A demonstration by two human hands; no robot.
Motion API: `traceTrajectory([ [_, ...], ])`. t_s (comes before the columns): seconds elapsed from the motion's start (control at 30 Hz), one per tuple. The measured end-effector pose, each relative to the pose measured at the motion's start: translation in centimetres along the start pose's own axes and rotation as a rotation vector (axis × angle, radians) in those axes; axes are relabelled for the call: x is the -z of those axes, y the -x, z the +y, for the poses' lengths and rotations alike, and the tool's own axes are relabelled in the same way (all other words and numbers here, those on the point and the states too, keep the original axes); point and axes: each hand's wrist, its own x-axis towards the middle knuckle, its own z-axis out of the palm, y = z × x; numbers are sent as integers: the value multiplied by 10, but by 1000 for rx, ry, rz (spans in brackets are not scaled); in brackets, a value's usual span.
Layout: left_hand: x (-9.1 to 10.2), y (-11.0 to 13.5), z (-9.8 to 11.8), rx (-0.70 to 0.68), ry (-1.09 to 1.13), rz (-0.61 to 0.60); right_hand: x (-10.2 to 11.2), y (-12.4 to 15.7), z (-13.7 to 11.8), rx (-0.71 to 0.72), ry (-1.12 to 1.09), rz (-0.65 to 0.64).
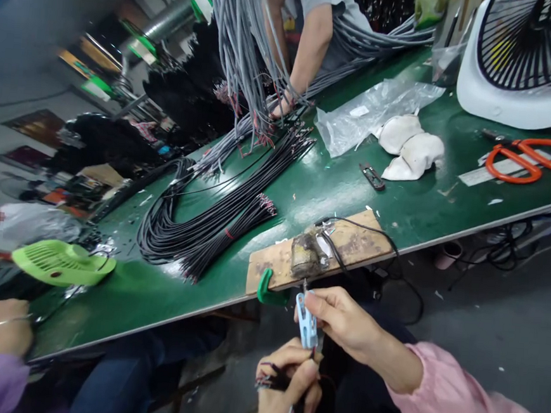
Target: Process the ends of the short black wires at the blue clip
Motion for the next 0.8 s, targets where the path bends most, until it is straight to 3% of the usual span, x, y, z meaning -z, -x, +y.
traceTrajectory([
  [0.17,3,-1,0,45,-13,-67,8,-1,7,-26,-93,-33],
  [0.33,5,3,2,5,-29,-52,32,5,20,-55,-107,13],
  [0.47,7,8,-1,31,-90,-50,45,18,15,43,226,82],
  [0.53,7,11,-8,148,-127,-20,43,26,8,102,456,66],
  [0.67,8,17,-29,453,-200,42,23,38,-6,262,746,-100],
  [0.8,11,19,-39,290,-186,140,13,42,-8,353,867,-54],
])
